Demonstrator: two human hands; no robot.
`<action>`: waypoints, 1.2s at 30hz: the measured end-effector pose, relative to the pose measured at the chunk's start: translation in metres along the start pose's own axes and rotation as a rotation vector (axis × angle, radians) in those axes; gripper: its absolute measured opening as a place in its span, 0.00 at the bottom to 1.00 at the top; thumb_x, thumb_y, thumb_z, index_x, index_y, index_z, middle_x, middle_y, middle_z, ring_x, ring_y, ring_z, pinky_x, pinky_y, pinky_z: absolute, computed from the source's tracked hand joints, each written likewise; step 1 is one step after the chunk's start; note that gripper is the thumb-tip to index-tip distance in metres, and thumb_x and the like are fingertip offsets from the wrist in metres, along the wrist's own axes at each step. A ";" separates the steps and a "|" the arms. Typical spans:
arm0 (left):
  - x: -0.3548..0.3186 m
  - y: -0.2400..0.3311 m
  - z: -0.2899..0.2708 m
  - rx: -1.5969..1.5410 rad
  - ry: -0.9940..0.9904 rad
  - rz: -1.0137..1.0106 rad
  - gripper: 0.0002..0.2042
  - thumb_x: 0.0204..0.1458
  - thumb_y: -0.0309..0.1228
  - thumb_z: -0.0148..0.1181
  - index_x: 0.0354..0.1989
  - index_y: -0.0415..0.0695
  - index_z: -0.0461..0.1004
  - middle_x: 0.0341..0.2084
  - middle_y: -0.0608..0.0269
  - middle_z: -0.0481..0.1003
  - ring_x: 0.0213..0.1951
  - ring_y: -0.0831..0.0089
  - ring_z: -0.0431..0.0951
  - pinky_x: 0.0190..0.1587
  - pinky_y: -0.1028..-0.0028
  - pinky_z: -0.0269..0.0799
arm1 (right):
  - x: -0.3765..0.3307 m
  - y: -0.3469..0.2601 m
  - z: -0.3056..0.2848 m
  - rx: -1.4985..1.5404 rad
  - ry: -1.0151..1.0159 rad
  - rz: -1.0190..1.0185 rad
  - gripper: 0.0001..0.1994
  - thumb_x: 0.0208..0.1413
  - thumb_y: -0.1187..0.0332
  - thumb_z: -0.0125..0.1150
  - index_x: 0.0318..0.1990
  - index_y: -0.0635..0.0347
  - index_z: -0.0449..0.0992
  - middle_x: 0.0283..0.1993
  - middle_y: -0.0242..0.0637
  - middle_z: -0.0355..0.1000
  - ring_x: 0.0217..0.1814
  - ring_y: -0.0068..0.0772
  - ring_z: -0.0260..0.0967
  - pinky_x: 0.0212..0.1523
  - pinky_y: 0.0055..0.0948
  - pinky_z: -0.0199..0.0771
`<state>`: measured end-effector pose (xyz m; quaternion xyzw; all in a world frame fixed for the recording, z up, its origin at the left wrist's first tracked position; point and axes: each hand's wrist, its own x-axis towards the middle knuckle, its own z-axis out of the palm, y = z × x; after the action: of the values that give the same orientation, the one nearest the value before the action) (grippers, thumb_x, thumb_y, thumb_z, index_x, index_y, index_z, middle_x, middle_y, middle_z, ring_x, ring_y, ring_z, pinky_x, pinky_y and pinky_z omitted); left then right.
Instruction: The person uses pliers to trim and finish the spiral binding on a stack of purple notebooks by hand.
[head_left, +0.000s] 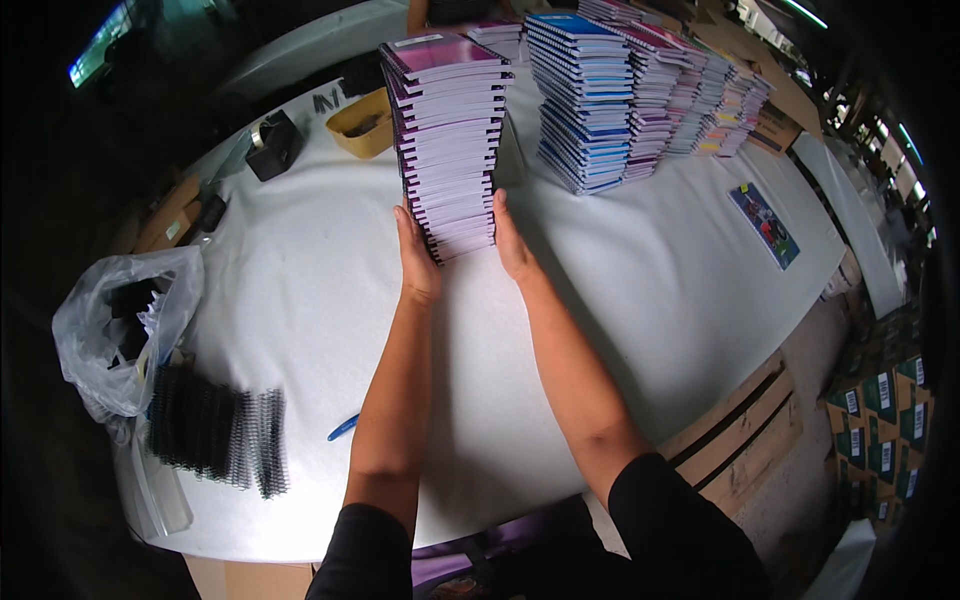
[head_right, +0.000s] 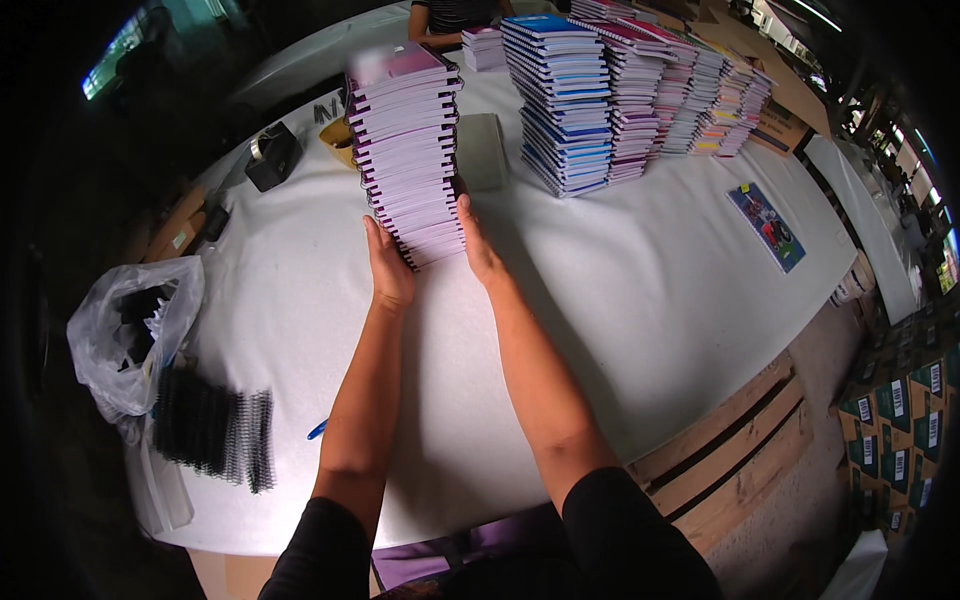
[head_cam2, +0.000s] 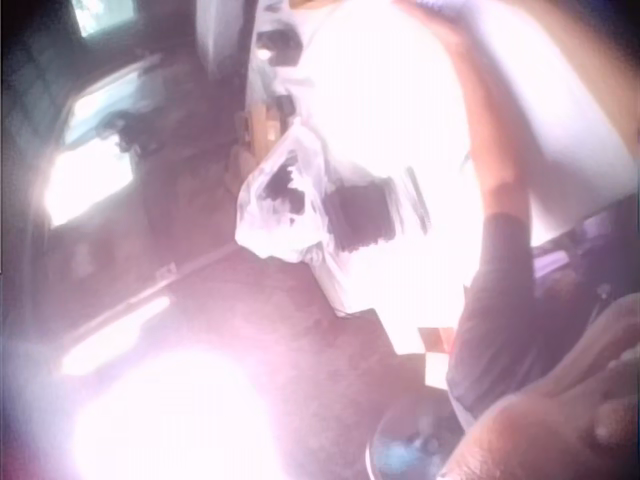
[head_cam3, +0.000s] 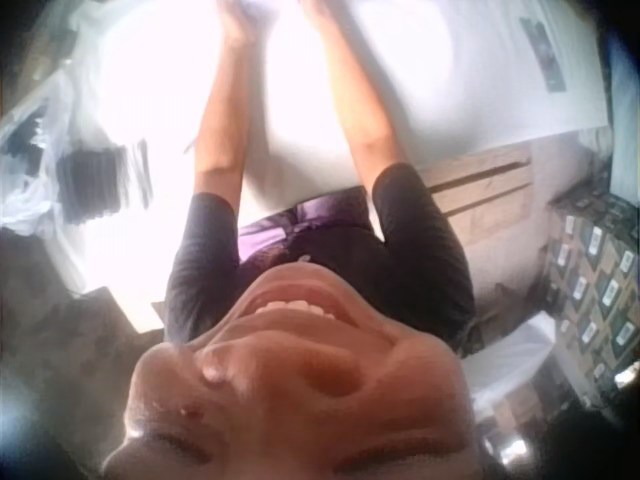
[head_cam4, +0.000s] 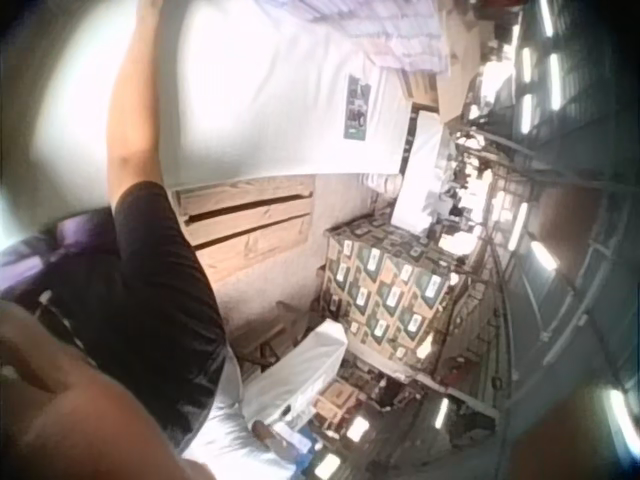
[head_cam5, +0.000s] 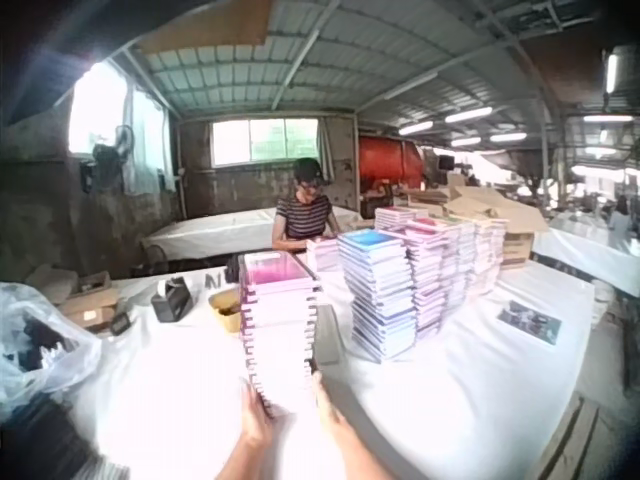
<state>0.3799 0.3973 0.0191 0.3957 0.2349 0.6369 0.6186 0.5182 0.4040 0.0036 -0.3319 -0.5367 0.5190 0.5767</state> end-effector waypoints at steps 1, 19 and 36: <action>-0.003 0.000 -0.001 0.048 0.025 0.039 0.36 0.57 0.60 0.30 0.64 0.42 0.52 0.61 0.61 0.57 0.62 0.68 0.54 0.64 0.69 0.45 | -0.006 -0.003 0.002 -0.113 0.013 0.036 0.45 0.57 0.34 0.26 0.66 0.70 0.40 0.71 0.47 0.34 0.74 0.37 0.27 0.70 0.32 0.27; 0.057 0.073 0.046 0.217 0.023 0.164 0.42 0.53 0.66 0.28 0.67 0.45 0.43 0.61 0.59 0.59 0.62 0.65 0.55 0.65 0.66 0.43 | 0.058 -0.083 0.026 0.120 0.040 -0.242 0.45 0.55 0.31 0.24 0.66 0.63 0.45 0.69 0.39 0.46 0.69 0.35 0.42 0.67 0.32 0.41; 0.063 0.130 0.093 0.388 -0.115 0.377 0.31 0.59 0.50 0.32 0.66 0.43 0.50 0.61 0.59 0.58 0.62 0.69 0.56 0.64 0.70 0.43 | 0.066 -0.134 0.029 -0.139 -0.049 -0.579 0.40 0.58 0.36 0.28 0.67 0.59 0.47 0.70 0.44 0.42 0.73 0.38 0.35 0.68 0.33 0.33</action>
<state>0.3807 0.4244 0.1883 0.5792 0.2391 0.6603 0.4139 0.5154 0.4297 0.1535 -0.1911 -0.6569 0.3027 0.6636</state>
